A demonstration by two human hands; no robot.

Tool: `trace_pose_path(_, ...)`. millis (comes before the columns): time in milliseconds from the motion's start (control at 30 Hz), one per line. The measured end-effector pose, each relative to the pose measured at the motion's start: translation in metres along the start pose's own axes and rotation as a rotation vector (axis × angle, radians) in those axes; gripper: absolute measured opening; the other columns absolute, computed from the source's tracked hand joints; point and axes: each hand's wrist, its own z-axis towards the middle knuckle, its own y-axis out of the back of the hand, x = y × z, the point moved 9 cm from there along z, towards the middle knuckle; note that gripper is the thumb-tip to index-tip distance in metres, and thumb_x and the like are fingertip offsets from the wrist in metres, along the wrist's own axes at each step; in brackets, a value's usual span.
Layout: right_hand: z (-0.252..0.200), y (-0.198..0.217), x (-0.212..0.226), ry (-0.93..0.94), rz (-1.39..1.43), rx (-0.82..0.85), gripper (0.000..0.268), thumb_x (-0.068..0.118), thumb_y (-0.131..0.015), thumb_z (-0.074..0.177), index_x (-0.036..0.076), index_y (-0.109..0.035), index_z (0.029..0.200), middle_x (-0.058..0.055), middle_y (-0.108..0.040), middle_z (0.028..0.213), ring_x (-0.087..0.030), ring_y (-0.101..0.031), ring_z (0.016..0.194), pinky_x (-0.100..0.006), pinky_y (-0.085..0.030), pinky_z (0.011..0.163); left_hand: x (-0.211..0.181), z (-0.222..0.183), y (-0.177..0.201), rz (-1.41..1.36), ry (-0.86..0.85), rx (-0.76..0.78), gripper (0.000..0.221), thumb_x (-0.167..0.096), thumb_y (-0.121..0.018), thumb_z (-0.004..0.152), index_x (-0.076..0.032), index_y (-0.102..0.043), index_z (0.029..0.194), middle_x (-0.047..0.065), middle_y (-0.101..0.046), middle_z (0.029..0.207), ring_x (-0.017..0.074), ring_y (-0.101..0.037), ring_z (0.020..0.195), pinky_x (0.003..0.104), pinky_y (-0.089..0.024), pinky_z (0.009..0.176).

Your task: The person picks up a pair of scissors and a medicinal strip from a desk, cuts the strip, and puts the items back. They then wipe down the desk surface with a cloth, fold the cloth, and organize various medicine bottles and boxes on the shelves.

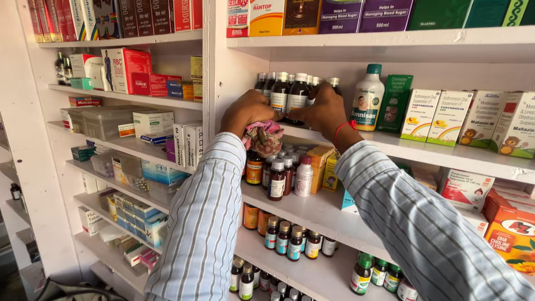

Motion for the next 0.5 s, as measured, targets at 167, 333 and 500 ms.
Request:
trace_pose_path(167,0.004,0.0,0.001,-0.018,-0.048,0.04,0.072,0.034,-0.098,0.058,0.002,-0.061,0.111,-0.017,-0.073,0.106,-0.025,-0.074,0.09,-0.037,-0.06,0.075,-0.005,-0.006,-0.002,0.039,-0.017,-0.028,0.049,-0.047,-0.085,0.07,-0.008,-0.081,0.099,0.015,-0.077,0.101,0.029,-0.074,0.093,0.04,-0.056,0.087)
trace_pose_path(333,0.001,0.003,-0.004,-0.06,-0.027,0.042,0.074,0.033,-0.098,0.057,0.001,-0.058,0.11,-0.016,-0.072,0.101,-0.023,-0.073,0.085,-0.036,-0.061,0.072,0.033,-0.032,0.037,-0.454,-0.038,-0.375,0.028,-0.027,-0.082,0.064,-0.008,-0.081,0.085,0.012,-0.079,0.083,0.0241,-0.077,0.075,0.037,-0.06,0.069)
trace_pose_path(500,-0.028,0.045,0.027,0.419,0.074,-0.174,0.038,0.019,-0.087,0.078,0.002,-0.064,0.103,-0.011,-0.067,0.101,-0.022,-0.068,0.088,-0.033,-0.059,0.071,0.074,-0.088,0.096,-0.972,-0.156,-1.158,0.028,-0.043,-0.07,0.092,-0.015,-0.073,0.091,0.003,-0.075,0.079,0.0174,-0.073,0.068,0.034,-0.059,0.063)
